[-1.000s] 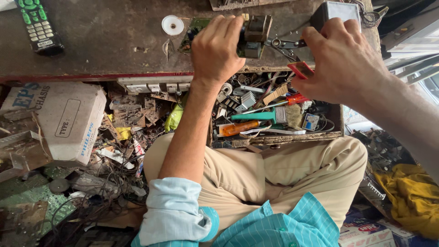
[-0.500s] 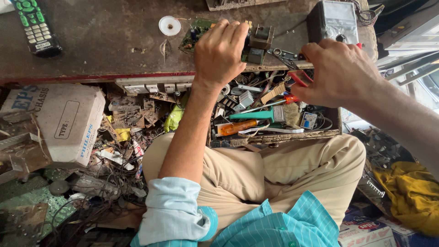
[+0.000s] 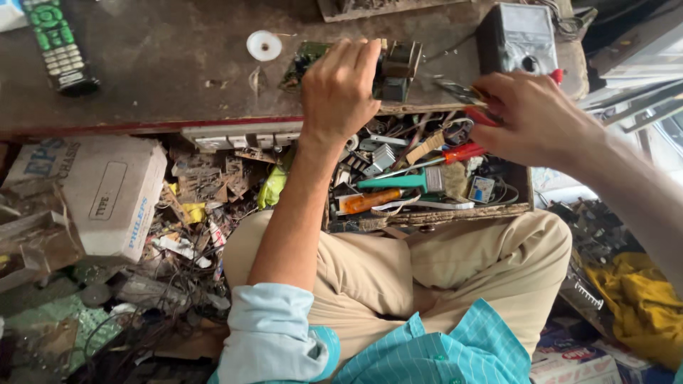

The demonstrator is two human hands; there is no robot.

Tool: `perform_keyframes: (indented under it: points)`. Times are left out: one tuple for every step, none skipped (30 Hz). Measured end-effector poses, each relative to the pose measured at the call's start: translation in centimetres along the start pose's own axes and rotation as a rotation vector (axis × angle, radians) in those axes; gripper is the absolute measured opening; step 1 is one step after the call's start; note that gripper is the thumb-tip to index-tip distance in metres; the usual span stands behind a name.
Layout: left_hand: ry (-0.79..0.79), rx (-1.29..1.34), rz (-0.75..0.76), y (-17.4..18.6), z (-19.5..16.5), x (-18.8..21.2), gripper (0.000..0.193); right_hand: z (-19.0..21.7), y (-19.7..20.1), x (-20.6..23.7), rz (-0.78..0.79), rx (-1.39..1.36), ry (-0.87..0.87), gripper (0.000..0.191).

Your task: The person sits on the floor and uses a soldering iron to work on a green circuit board, then uses a screwdriver to adjust a component and pliers to cut a wire. The person handles the board and tools throughout the clip.

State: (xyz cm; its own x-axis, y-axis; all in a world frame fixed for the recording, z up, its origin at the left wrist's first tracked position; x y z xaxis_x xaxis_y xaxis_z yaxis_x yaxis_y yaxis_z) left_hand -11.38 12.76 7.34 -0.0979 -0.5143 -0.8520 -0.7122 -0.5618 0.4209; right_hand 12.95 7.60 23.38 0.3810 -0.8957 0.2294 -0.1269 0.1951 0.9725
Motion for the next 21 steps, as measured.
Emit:
perform_keyframes:
  points:
    - [0.036, 0.031, 0.013, 0.1, 0.2, 0.1, 0.032, -0.4, -0.5, 0.5, 0.027, -0.07, -0.071, 0.059]
    - [0.042, 0.045, -0.026, 0.3, 0.3, 0.1, 0.032, -0.8, -1.0, 1.1, 0.057, -0.142, -0.141, 0.059]
    - [0.043, 0.06, -0.064, 0.4, 0.5, 0.0, 0.033, -1.1, -1.7, 1.7, 0.085, -0.213, -0.213, 0.058]
    - [0.039, 0.077, -0.106, 0.6, 0.6, -0.1, 0.033, -1.4, -2.5, 2.2, 0.128, -0.221, -0.213, 0.056]
    - [0.054, 0.116, -0.12, 0.7, 0.7, -0.3, 0.031, -1.5, -3.5, 2.6, 0.168, -0.229, -0.217, 0.053]
    - [0.07, 0.157, -0.132, 0.9, 0.5, -0.4, 0.029, -1.7, -4.5, 3.0, 0.21, -0.237, -0.223, 0.05]
    - [0.088, 0.201, -0.142, 1.0, 0.3, -0.5, 0.027, -1.8, -5.6, 3.3, 0.253, -0.181, -0.161, 0.046]
    - [0.138, 0.242, -0.137, 1.1, 0.1, -0.6, 0.028, -1.8, -6.6, 3.6, 0.294, -0.126, -0.1, 0.043]
    - [0.187, 0.283, -0.131, 1.1, -0.2, -0.7, 0.029, -1.9, -7.5, 3.7, 0.333, -0.071, -0.038, 0.04]
    - [0.237, 0.324, -0.123, 1.2, -0.5, -0.8, 0.03, -2.0, -8.3, 3.7, 0.315, -0.066, -0.022, 0.045]
    - [0.291, 0.397, -0.151, 1.3, -0.7, -0.9, 0.032, -2.0, -8.9, 3.9, 0.301, -0.062, -0.007, 0.05]
    - [0.346, 0.47, -0.178, 1.4, -0.9, -1.0, 0.035, -2.1, -9.4, 3.9, 0.287, -0.058, 0.008, 0.056]
    - [0.4, 0.542, -0.206, 1.5, -1.0, -1.0, 0.037, -2.1, -9.6, 3.9, 0.264, -0.063, 0.019, 0.058]
    - [0.418, 0.613, -0.244, 1.6, -1.0, -1.2, 0.039, -2.0, -9.7, 3.9, 0.24, -0.069, 0.03, 0.059]
    - [0.438, 0.685, -0.282, 1.8, -1.1, -1.2, 0.04, -1.9, -9.6, 4.0, 0.218, -0.075, 0.041, 0.061]
    - [0.461, 0.758, -0.318, 2.0, -1.2, -1.3, 0.042, -1.8, -9.3, 4.2, 0.086, -0.068, 0.064, 0.076]
    - [0.463, 0.846, -0.349, 2.2, -1.4, -1.4, 0.039, -1.6, -8.9, 4.5, -0.045, -0.061, 0.085, 0.092]
    - [0.467, 0.93, -0.381, 2.5, -1.7, -1.4, 0.035, -1.3, -8.4, 4.8, -0.174, -0.054, 0.109, 0.108]
    - [0.468, 1.014, -0.411, 2.7, -2.1, -1.5, 0.032, -0.9, -8.1, 5.3, -0.191, -0.119, 0.082, 0.11]
    - [0.534, 0.998, -0.409, 2.9, -2.7, -1.5, 0.033, -0.4, -7.8, 6.0, -0.211, -0.183, 0.052, 0.112]
    - [0.596, 0.983, -0.409, 2.9, -3.5, -1.5, 0.033, -0.1, -7.4, 6.5, -0.235, -0.245, 0.021, 0.113]
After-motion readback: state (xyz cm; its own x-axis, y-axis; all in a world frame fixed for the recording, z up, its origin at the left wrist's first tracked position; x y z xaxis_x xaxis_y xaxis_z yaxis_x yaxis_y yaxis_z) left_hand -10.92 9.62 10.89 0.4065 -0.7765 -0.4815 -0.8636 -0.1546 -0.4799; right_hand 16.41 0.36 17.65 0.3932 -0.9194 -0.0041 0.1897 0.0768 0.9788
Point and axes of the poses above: each hand's wrist, its own x-axis away from the middle knuckle, its own y-axis out of the back of the hand, z = x × y, the point moved 1 cm from there along -x, towards the middle knuckle, and after that the axes turned 8 degrees about x, right-handed, at the moved point
